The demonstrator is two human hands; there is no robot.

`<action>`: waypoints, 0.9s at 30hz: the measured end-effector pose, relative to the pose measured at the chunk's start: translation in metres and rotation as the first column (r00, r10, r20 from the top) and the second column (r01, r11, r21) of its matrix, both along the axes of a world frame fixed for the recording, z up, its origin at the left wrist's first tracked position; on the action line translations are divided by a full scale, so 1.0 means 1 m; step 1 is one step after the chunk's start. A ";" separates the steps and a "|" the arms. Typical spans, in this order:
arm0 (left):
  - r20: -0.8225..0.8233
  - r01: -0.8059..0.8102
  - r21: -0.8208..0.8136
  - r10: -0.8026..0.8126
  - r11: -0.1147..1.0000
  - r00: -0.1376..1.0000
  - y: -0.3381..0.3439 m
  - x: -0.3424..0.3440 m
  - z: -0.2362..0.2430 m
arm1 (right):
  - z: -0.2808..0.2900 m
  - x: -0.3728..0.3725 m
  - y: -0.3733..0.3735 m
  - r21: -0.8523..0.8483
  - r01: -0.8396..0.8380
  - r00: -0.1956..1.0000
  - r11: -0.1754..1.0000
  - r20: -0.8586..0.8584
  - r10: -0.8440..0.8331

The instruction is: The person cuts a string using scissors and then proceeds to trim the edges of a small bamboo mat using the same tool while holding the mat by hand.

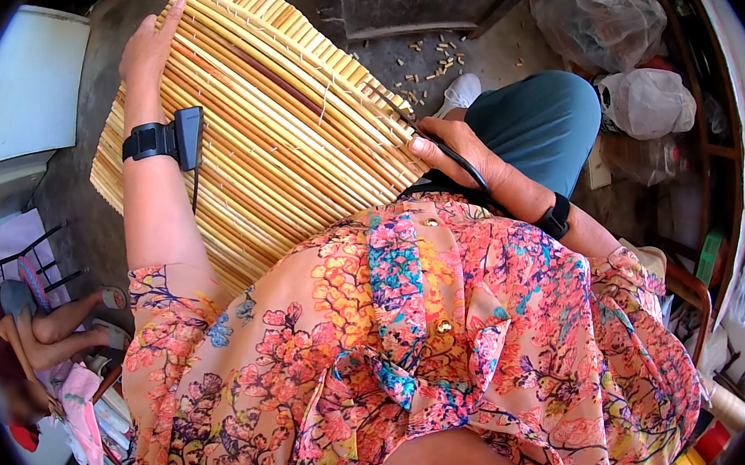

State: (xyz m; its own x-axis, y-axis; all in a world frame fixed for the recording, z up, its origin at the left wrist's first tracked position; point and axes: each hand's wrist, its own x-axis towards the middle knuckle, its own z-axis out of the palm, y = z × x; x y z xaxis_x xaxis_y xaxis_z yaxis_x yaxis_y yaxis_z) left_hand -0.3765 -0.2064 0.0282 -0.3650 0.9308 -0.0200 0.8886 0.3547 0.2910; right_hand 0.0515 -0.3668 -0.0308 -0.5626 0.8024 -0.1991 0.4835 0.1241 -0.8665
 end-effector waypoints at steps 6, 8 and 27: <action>-0.054 -0.021 0.004 0.021 1.000 0.998 -0.004 -0.007 0.001 | 0.004 -0.001 -0.001 -0.026 0.010 0.999 1.000 -0.035 -0.011; -0.046 -0.011 -0.005 0.010 1.000 0.999 -0.006 -0.008 0.006 | 0.008 0.000 -0.002 -0.041 -0.005 0.999 0.999 0.038 0.006; 0.070 0.011 0.041 -0.014 0.999 0.997 -0.017 0.012 0.020 | 0.013 0.012 -0.001 -0.038 -0.055 0.996 0.998 -0.072 0.052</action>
State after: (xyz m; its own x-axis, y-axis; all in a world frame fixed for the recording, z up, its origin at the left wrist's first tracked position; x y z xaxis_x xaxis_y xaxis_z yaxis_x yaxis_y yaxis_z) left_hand -0.3642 -0.2235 0.0483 -0.3524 0.9358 -0.0077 0.8698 0.3306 0.3664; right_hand 0.0638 -0.3676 -0.0175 -0.6181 0.7632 -0.1884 0.4145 0.1128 -0.9030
